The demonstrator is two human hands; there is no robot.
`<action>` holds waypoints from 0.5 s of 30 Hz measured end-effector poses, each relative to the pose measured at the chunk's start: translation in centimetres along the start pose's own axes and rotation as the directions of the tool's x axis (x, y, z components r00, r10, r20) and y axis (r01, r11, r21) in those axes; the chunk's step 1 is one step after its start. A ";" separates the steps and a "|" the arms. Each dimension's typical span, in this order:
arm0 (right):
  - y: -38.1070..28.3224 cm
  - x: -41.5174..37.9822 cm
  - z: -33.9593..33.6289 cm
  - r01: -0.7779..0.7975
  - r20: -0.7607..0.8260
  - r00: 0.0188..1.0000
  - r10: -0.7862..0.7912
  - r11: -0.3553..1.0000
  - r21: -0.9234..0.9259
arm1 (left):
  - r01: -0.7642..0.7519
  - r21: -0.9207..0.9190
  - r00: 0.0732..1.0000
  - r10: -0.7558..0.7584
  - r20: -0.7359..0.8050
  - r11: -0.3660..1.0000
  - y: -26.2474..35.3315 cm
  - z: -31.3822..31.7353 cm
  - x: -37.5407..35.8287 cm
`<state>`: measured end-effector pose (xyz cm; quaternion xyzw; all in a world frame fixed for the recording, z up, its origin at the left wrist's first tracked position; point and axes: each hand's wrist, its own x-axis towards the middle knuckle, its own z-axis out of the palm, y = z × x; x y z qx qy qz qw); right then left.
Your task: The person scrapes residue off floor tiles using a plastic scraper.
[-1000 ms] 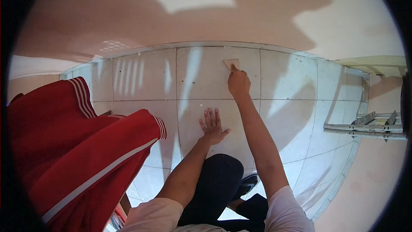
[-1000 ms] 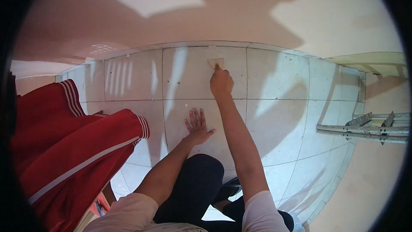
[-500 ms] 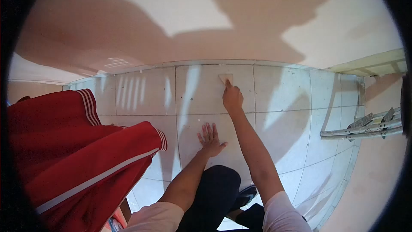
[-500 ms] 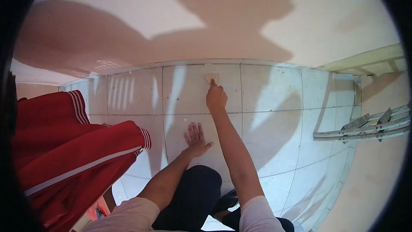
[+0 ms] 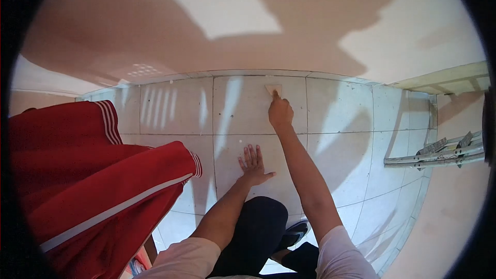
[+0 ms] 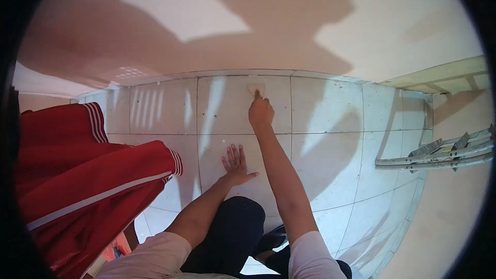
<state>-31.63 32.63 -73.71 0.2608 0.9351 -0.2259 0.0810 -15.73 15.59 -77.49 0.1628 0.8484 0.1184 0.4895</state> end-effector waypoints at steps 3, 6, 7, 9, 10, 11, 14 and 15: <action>0.7 -0.8 0.3 -0.011 0.132 0.991 0.017 0.999 -0.047 | -0.049 -0.030 0.999 0.048 -0.016 0.998 -0.4 0.2 0.1; 0.0 3.0 0.7 -0.010 0.111 0.994 0.013 1.000 -0.026 | -0.037 -0.014 0.999 0.037 -0.005 0.999 -0.3 0.1 0.1; 0.0 3.9 1.2 -0.020 0.064 0.998 0.020 1.000 0.006 | -0.021 -0.011 1.000 0.021 -0.006 1.000 -0.3 0.2 0.1; 0.1 4.9 1.3 -0.045 0.046 0.998 0.042 0.998 0.052 | -0.030 -0.034 0.999 0.031 0.017 0.999 -0.4 0.0 0.3; 0.0 4.7 1.8 -0.078 0.025 0.997 0.076 0.994 0.079 | -0.004 -0.041 1.000 0.005 0.023 0.999 -0.7 0.1 0.2; -0.4 3.6 1.9 -0.074 0.044 0.997 0.070 0.994 0.080 | -0.024 -0.039 0.999 0.025 0.022 0.999 -0.6 -0.2 0.2; 0.2 -3.3 1.0 0.192 0.023 0.981 -0.194 0.979 0.065 | -0.031 -0.048 0.999 0.032 0.017 0.998 -0.3 -0.4 0.2; 0.4 -5.8 0.8 0.308 0.070 0.948 -0.312 0.950 0.055 | -0.024 -0.037 1.000 0.024 -0.005 0.999 -0.3 0.0 0.1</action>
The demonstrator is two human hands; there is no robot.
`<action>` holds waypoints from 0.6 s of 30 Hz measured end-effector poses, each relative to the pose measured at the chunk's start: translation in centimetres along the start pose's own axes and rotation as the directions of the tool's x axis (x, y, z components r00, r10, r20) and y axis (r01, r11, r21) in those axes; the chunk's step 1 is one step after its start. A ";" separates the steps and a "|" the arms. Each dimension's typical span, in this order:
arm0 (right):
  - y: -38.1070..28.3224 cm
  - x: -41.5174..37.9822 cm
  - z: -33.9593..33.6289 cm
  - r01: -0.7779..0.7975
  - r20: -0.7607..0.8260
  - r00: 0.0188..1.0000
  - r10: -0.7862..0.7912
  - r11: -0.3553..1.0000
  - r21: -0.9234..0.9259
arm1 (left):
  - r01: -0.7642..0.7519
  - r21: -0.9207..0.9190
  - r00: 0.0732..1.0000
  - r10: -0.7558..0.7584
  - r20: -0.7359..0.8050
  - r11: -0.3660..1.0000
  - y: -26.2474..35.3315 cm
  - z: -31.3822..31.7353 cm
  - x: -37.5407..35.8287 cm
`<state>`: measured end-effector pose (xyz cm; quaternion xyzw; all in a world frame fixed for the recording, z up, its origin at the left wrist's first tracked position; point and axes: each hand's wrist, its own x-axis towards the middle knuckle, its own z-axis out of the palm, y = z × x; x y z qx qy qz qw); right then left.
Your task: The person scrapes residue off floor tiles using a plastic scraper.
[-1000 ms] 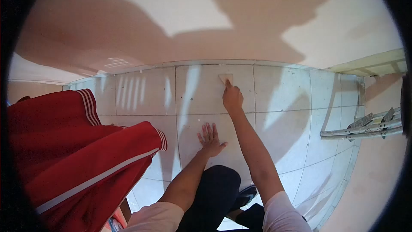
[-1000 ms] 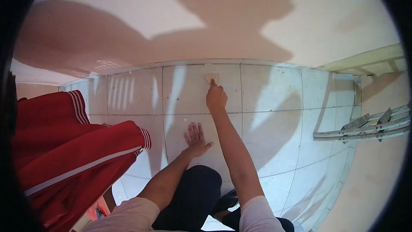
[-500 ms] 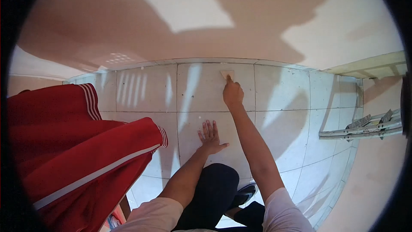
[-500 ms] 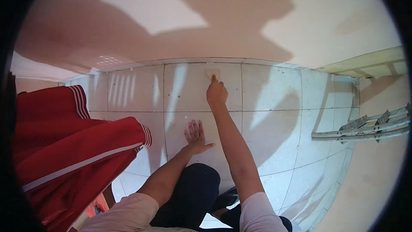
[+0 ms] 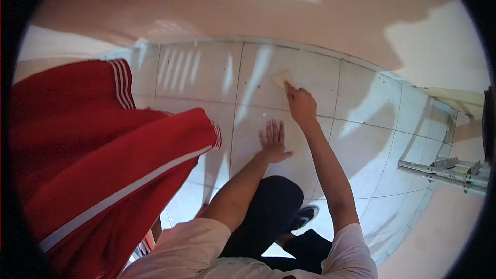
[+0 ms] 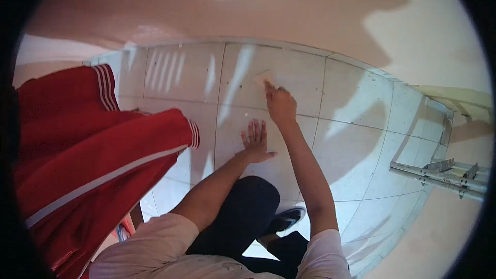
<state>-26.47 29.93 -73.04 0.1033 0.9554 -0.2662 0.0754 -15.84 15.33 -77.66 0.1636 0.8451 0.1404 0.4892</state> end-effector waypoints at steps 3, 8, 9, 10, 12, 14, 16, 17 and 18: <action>-2.2 -4.7 -1.4 0.174 0.166 0.972 -0.169 0.984 -0.021 | -0.005 0.005 0.998 0.005 0.070 1.000 -0.1 -0.4 0.0; -3.2 -6.5 -0.9 0.242 0.340 0.927 -0.160 0.947 -0.213 | -0.011 -0.018 0.994 0.012 0.109 1.000 -0.2 0.1 0.5; -3.4 -6.4 -0.8 0.222 0.367 0.923 -0.117 0.940 -0.259 | -0.006 -0.024 0.993 0.009 0.116 1.000 0.0 -0.3 0.2; -3.6 -6.3 -0.6 0.202 0.389 0.918 -0.072 0.931 -0.304 | 0.000 -0.028 0.992 0.004 0.124 1.000 0.0 -0.8 0.0; -3.8 -6.3 -0.1 0.181 0.378 0.924 -0.055 0.935 -0.305 | 0.004 -0.038 0.995 0.000 0.096 0.999 -0.1 -0.4 0.3; -3.7 -6.6 0.4 0.153 0.368 0.929 -0.029 0.937 -0.314 | 0.000 -0.051 0.997 0.003 0.073 0.999 0.0 -0.2 0.2; -3.8 -6.4 1.1 0.109 0.321 0.947 -0.013 0.954 -0.281 | -0.022 -0.056 0.997 0.026 0.069 0.998 0.0 -0.7 0.0; -3.7 -6.5 1.1 0.112 0.328 0.944 -0.014 0.953 -0.282 | -0.019 -0.063 0.997 0.023 0.072 0.998 -0.1 -0.5 0.2; -3.6 -6.6 1.2 0.123 0.313 0.949 -0.031 0.952 -0.279 | -0.007 -0.055 0.999 0.009 0.044 0.998 -0.2 -0.2 0.4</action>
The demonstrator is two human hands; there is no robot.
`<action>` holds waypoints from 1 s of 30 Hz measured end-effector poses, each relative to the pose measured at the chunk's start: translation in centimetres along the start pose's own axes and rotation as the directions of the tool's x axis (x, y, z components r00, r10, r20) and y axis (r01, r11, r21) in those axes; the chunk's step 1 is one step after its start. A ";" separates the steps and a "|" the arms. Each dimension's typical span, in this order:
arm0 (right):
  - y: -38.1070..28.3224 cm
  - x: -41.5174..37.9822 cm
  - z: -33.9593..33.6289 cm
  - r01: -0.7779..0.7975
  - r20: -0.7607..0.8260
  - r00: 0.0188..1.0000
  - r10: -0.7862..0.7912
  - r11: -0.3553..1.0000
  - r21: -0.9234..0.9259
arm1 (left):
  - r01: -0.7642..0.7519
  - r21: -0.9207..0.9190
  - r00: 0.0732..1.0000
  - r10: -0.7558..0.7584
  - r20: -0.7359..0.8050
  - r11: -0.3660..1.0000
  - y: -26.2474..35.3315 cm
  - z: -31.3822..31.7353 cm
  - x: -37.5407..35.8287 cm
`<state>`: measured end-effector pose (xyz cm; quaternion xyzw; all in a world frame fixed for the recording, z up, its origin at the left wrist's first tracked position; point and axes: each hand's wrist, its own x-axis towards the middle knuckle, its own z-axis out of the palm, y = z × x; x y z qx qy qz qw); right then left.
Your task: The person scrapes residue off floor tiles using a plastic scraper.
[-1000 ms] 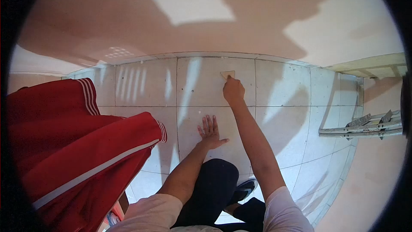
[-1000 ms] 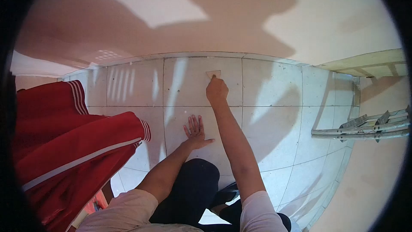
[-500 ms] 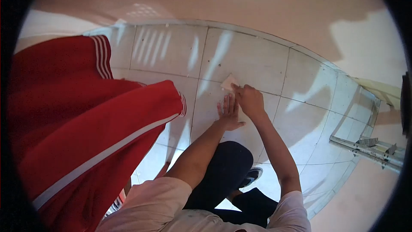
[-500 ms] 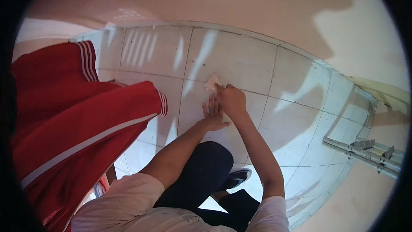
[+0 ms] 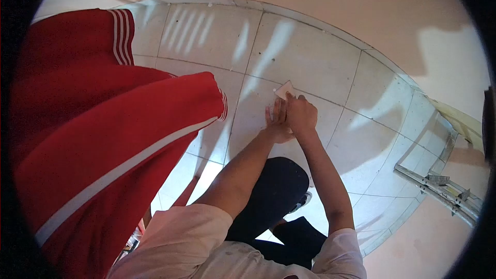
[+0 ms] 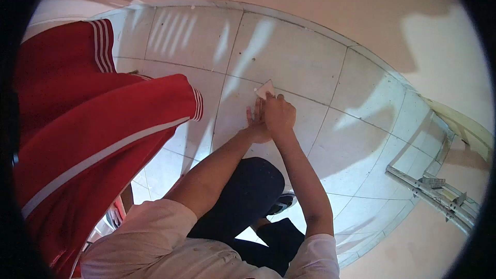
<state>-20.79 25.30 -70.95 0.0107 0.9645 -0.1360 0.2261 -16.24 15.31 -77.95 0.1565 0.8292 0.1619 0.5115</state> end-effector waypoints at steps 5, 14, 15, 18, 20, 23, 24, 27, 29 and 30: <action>-0.3 -0.3 1.7 -0.034 -0.029 0.999 0.033 0.999 -0.038 | 0.025 -0.041 0.999 -0.023 0.043 0.999 1.0 -1.7 -1.2; -0.9 0.2 3.1 -0.031 -0.043 0.999 0.033 0.998 0.048 | 0.052 0.041 0.997 -0.055 0.062 0.998 0.6 -0.8 -0.8; -1.2 0.9 3.7 -0.010 -0.085 0.996 0.015 0.998 0.059 | 0.026 0.075 0.996 -0.032 0.085 0.997 -0.8 1.0 0.7; -1.6 0.9 2.2 -0.023 -0.144 0.989 0.036 0.995 0.093 | 0.010 0.046 0.998 -0.013 0.060 0.999 0.0 -0.2 -0.3; -1.3 0.3 0.2 -0.057 -0.146 0.987 0.073 0.992 0.111 | 0.018 -0.031 1.000 -0.017 0.016 0.999 0.5 -0.6 -0.8; 0.2 -1.1 -0.5 -0.089 -0.062 0.993 0.097 0.989 0.116 | 0.027 0.039 0.995 -0.023 -0.099 0.999 0.1 1.1 0.0; 0.6 -1.3 -0.3 -0.055 -0.071 0.996 0.061 0.995 0.083 | 0.013 0.030 0.994 -0.010 -0.107 0.999 -0.1 1.3 0.2; 0.2 -0.8 -0.3 0.031 -0.088 0.996 -0.025 0.998 0.059 | 0.012 0.023 0.996 -0.010 -0.093 1.000 0.3 0.4 -0.4; -1.0 -0.5 0.1 0.073 -0.091 0.994 -0.066 0.994 0.080 | 0.028 0.034 0.998 -0.026 -0.056 0.999 1.0 -1.4 -1.9; -1.7 0.1 0.5 0.104 -0.082 0.992 -0.098 0.991 0.080 | 0.026 -0.021 1.000 -0.026 -0.017 0.999 1.4 -2.6 -2.8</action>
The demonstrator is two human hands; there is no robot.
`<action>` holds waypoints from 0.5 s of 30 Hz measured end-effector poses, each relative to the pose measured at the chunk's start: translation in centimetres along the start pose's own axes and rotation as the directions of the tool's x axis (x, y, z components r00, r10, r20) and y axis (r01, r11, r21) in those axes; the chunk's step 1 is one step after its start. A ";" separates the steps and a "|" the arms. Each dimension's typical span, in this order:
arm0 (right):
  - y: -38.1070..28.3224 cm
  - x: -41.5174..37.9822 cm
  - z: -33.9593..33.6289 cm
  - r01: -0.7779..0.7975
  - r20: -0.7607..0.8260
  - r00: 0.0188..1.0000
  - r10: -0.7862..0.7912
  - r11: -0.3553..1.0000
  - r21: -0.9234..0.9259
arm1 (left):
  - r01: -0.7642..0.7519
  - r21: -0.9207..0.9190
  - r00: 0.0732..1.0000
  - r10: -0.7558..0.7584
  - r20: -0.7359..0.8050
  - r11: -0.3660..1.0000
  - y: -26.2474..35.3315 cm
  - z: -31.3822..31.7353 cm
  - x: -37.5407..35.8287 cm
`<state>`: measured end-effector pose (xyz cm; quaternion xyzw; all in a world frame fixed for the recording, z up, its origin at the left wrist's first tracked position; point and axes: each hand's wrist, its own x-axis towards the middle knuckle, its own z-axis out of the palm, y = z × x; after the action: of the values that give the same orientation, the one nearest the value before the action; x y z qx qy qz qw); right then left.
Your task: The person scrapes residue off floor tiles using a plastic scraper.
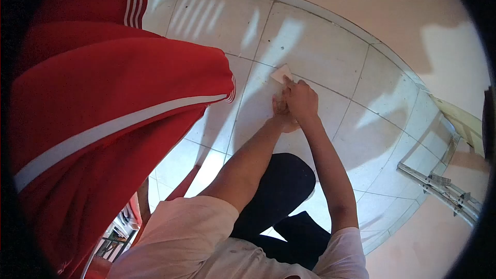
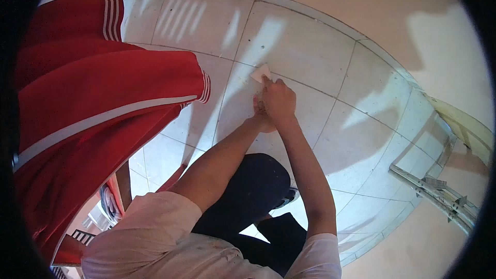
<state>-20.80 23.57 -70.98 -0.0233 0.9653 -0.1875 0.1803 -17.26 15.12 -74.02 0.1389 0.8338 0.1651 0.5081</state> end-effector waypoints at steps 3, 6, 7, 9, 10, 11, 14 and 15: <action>-1.8 2.0 1.4 0.052 -0.001 0.999 -0.052 0.999 0.009 | -0.037 -0.095 0.999 0.034 -0.029 0.995 -0.6 0.6 0.9; -3.5 4.2 2.8 0.106 -0.024 0.994 -0.105 0.994 0.018 | -0.175 -0.197 0.963 0.126 -0.237 0.965 -2.9 4.9 4.5; -4.0 4.9 3.3 0.136 -0.033 0.990 -0.135 0.991 0.015 | -0.225 -0.224 0.940 0.151 -0.306 0.948 -3.7 6.4 5.7; -5.1 6.2 4.1 0.141 -0.051 0.989 -0.141 0.990 -0.002 | -0.121 0.243 0.738 0.251 -0.626 0.962 -6.0 10.1 8.5; -5.7 6.8 4.3 0.147 -0.068 0.987 -0.149 0.989 -0.028 | 0.158 0.585 0.436 0.476 -0.764 0.795 -6.8 11.6 9.7; -6.5 7.4 4.4 0.147 -0.071 0.986 -0.148 0.989 -0.021 | 0.161 0.590 0.439 0.478 -0.761 0.791 -7.0 12.5 10.5; -8.2 9.0 4.2 0.132 -0.055 0.990 -0.131 0.991 0.008 | 0.105 0.438 0.467 0.345 -0.814 0.893 -6.9 12.9 10.7; -8.3 9.4 4.5 0.136 -0.105 0.986 -0.130 0.990 0.047 | 0.141 0.511 0.473 0.396 -0.787 0.848 -6.2 11.8 9.4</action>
<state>-28.15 13.21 -74.93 -0.0732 0.9640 -0.2262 0.1189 -11.29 14.79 -89.20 0.2292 0.9714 0.0242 -0.0580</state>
